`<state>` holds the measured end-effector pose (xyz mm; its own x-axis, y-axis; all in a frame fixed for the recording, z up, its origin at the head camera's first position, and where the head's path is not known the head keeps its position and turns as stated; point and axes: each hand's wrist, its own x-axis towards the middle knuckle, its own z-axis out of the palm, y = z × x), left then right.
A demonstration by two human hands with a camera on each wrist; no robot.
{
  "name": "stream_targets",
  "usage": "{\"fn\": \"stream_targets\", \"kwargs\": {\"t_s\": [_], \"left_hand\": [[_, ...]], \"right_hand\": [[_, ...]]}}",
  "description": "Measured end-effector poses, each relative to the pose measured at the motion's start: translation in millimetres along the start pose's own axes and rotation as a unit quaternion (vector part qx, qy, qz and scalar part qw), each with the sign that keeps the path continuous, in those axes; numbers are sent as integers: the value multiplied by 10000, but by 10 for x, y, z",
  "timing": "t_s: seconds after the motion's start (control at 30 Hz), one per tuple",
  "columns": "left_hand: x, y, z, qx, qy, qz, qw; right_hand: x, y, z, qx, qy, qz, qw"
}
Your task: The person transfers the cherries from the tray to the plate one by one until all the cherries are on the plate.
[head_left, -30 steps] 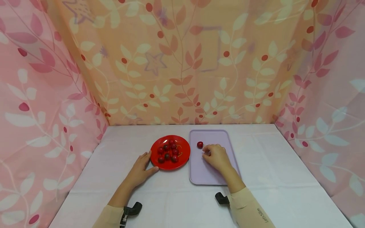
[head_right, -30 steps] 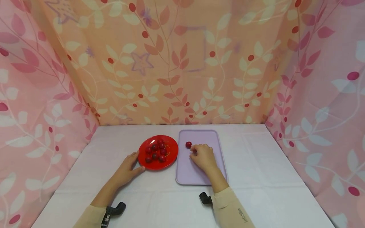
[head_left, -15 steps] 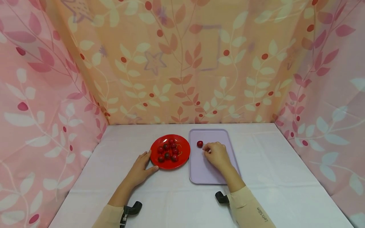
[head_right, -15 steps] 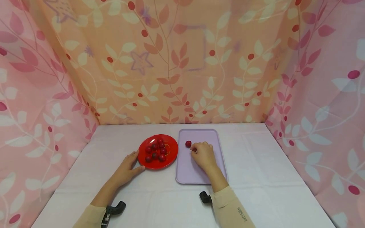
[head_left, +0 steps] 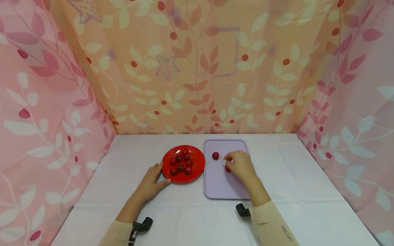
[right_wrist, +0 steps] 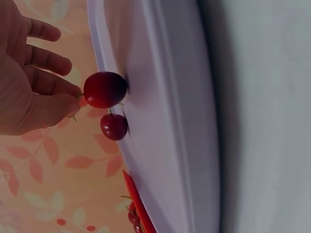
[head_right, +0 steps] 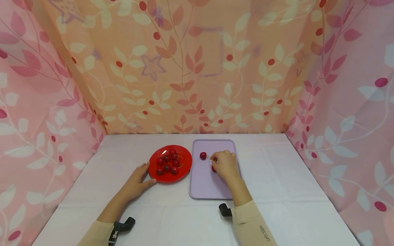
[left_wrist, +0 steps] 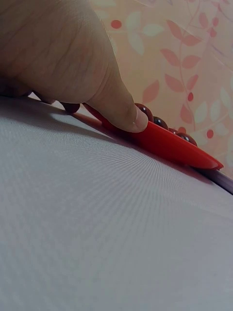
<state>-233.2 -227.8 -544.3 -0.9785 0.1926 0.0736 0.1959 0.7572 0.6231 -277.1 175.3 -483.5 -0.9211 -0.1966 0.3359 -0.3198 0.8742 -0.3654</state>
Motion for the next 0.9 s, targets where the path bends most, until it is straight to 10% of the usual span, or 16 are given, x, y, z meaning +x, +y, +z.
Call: {"fn": "stream_targets", "kwargs": {"t_s": [0.3,0.9], "left_hand": [[-3,-1,-4,19,52,93,9999],[-1,-10,5,44,35,43,10000]], "right_hand": [[-32,145,-102,-149,-162,-102,9997],[-9,289,-231,1153,-306,486,9917]]}}
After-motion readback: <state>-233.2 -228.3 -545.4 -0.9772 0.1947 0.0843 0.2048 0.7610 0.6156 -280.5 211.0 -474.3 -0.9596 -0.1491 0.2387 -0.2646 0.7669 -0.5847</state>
